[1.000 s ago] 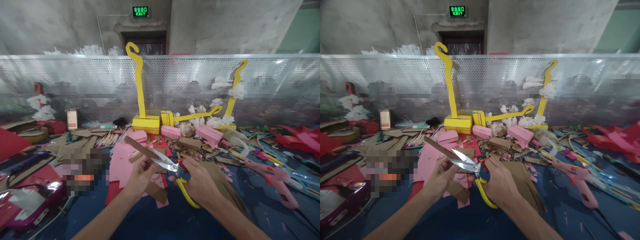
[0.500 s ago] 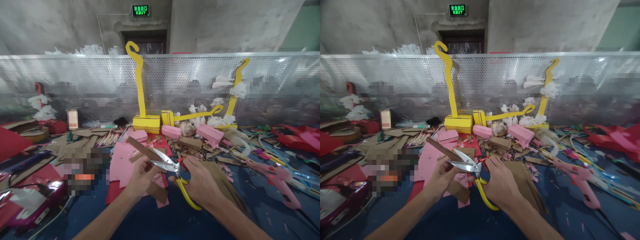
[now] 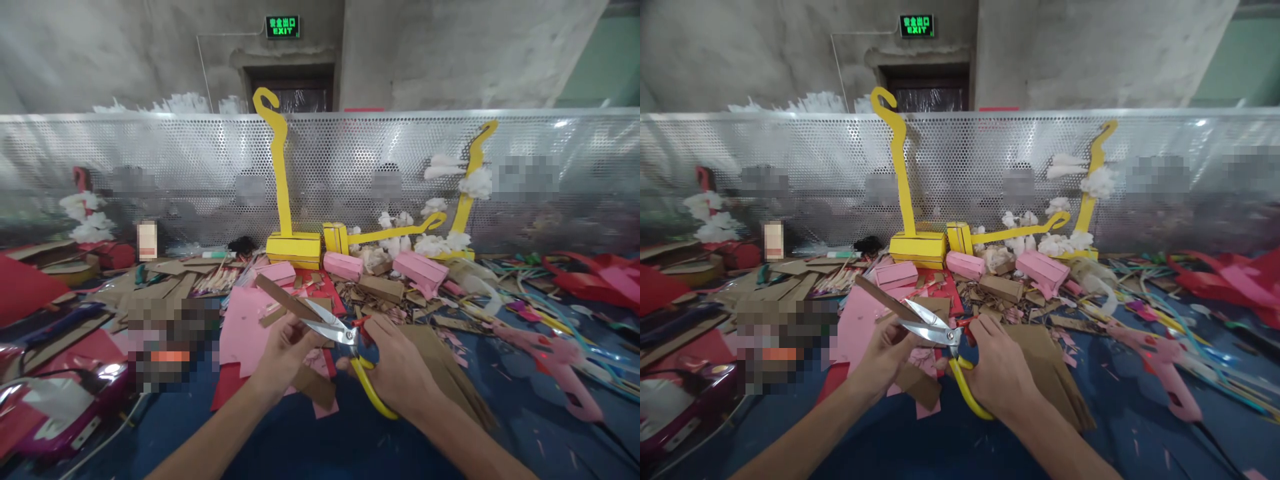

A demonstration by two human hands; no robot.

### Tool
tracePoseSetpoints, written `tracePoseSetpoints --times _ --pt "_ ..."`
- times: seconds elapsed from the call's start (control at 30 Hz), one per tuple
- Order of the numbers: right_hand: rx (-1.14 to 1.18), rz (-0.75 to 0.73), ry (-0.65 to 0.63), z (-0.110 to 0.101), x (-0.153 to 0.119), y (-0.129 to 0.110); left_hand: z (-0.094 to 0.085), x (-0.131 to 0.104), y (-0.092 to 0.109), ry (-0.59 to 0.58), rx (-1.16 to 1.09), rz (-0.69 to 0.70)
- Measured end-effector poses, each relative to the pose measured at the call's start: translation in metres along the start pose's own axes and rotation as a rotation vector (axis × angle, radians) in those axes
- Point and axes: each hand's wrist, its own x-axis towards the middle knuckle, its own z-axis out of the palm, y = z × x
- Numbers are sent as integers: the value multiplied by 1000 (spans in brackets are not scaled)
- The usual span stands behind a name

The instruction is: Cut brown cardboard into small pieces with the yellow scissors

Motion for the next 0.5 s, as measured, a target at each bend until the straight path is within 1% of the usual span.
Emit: tracePoseSetpoints --times 0.17,0.37,0.5 --pt "-18 0 -12 -1 -2 -2 1 -1 0 0 35 1" --pt "26 -3 3 0 -1 2 -1 0 -2 -22 39 -16" --pt "54 -2 15 1 2 3 0 1 -2 -4 70 6"
